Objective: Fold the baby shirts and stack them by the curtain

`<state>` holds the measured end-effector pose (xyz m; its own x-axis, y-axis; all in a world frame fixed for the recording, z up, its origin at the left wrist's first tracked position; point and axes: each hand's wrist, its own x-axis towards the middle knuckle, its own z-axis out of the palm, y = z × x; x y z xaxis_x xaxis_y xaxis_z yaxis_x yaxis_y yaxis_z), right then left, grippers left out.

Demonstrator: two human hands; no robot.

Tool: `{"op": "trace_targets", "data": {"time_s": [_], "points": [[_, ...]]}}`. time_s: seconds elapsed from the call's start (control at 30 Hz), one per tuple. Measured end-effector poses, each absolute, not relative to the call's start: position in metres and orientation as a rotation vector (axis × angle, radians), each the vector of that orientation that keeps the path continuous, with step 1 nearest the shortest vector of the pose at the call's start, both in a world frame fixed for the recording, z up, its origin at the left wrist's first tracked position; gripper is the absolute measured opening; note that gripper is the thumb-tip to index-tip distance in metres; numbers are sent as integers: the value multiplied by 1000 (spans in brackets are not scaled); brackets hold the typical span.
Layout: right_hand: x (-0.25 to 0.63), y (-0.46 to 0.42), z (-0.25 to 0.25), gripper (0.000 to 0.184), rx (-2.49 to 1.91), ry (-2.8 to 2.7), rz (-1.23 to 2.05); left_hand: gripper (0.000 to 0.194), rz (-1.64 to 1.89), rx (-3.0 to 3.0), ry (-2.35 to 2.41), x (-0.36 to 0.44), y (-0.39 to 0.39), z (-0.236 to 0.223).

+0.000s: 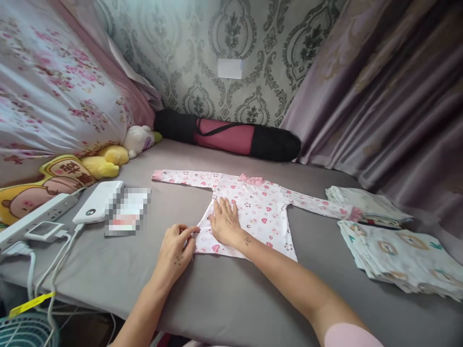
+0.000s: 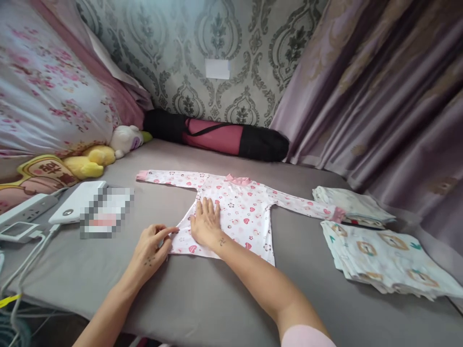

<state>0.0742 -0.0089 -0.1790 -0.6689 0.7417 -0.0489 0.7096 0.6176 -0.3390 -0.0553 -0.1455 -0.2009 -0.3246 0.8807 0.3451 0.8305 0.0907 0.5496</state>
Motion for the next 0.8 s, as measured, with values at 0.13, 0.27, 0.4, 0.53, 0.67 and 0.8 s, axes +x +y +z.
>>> {"op": "trace_targets", "data": {"time_s": [0.13, 0.27, 0.4, 0.53, 0.67, 0.8], "points": [[95, -39, -172, 64, -1136, -2770, 628, 38, 1032, 1793, 2271, -58, -145, -203], [120, -68, -169, 64, -983, -2797, 698, 38, 1011, 1797, 2278, -64, -143, -206], [151, -92, -156, 67, -806, -2849, 879, 41, 961, 1806, 2272, -68, -141, -205], [194, -79, -128, 48, -420, -2919, 1235, 42, 858, 1770, 2191, -78, -142, -197], [245, -24, -108, 37, -531, -2674, 1637, 47, 751, 1638, 2121, -92, -138, -180], [268, 42, -119, 42, -1267, -2335, 1071, 47, 751, 1708, 2109, -80, -99, -156]]}}
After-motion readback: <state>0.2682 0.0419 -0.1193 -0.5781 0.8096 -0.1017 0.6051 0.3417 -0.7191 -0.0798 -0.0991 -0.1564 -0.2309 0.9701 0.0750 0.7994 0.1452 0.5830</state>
